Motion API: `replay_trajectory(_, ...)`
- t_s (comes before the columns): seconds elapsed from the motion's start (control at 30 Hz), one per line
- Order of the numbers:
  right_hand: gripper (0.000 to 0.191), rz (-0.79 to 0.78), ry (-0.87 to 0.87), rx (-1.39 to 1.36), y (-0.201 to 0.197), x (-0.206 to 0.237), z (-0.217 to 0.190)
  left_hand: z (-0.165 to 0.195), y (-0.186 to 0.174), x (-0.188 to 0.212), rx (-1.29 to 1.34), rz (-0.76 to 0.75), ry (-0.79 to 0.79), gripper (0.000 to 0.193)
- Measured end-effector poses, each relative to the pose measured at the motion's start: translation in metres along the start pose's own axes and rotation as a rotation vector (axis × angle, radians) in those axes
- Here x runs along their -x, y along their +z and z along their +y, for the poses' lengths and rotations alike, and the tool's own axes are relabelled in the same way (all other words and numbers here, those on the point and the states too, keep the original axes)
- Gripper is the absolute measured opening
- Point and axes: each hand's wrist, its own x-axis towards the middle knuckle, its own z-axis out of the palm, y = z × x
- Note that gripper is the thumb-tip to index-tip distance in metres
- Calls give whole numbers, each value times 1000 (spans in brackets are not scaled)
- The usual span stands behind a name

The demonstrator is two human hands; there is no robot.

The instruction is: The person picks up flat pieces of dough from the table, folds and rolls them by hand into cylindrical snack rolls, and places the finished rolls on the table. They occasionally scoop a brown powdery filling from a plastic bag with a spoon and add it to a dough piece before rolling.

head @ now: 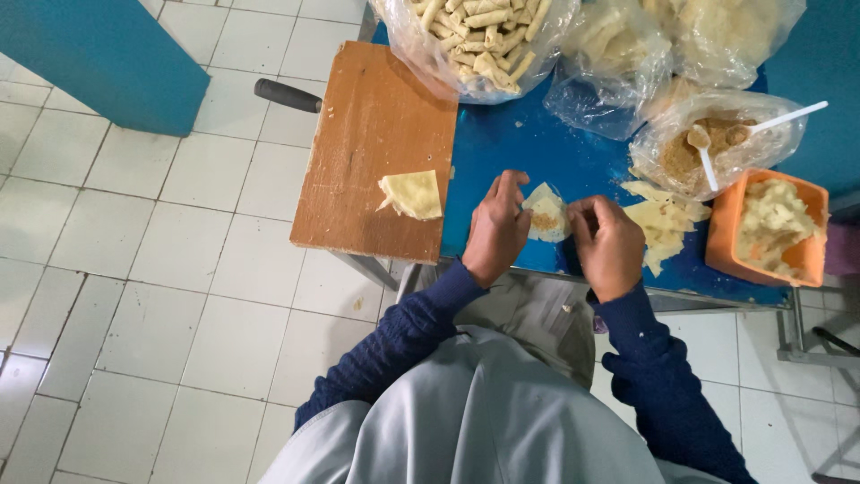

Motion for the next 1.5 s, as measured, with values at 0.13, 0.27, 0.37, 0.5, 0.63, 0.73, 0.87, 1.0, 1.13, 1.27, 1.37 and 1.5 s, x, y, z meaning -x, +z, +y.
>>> replay_trajectory(0.13, 6, 18, -87, 107, 3, 5, -5, 0, 4, 1, 5, 0, 1, 48)
replay_trajectory(0.27, 6, 14, -137, 79, 4, 6, -4, -3, 10, 1, 13, -1, 63, 43)
replay_trajectory(0.37, 13, -42, -155, 43, -2, 8, -2, -7, 12, 1, 26, -26, 64, 36)
replay_trajectory(0.5, 22, -124, -241, 49, -14, 10, 1, -10, 9, 3, 44, -68, 47, 28)
replay_trajectory(0.63, 33, -207, -263, 67, -24, 11, 4, -6, -4, 6, 64, -129, 58, 30)
replay_trajectory(0.73, 34, -170, -256, 49, -27, 13, 6, 0, -11, 7, 48, -155, 58, 34)
replay_trajectory(0.87, 37, -147, -198, -6, -23, 18, 7, 8, -12, 8, -6, -176, 47, 39)
replay_trajectory(1.0, 35, -117, -157, -35, -20, 22, 4, 11, -8, 13, -190, -191, 162, 34)
replay_trajectory(1.13, 35, -98, -132, -133, -19, 24, -2, 11, -3, 16, -273, -203, 208, 29)
replay_trajectory(1.27, 36, -94, -132, -165, -18, 22, -6, 9, -1, 15, -308, -218, 218, 29)
replay_trajectory(1.37, 39, -111, -119, -214, -17, 21, -7, 8, -2, 15, -306, -226, 218, 29)
replay_trajectory(1.5, 39, -79, -232, -55, -16, 21, -5, 7, -5, 16, -228, -235, 199, 40)
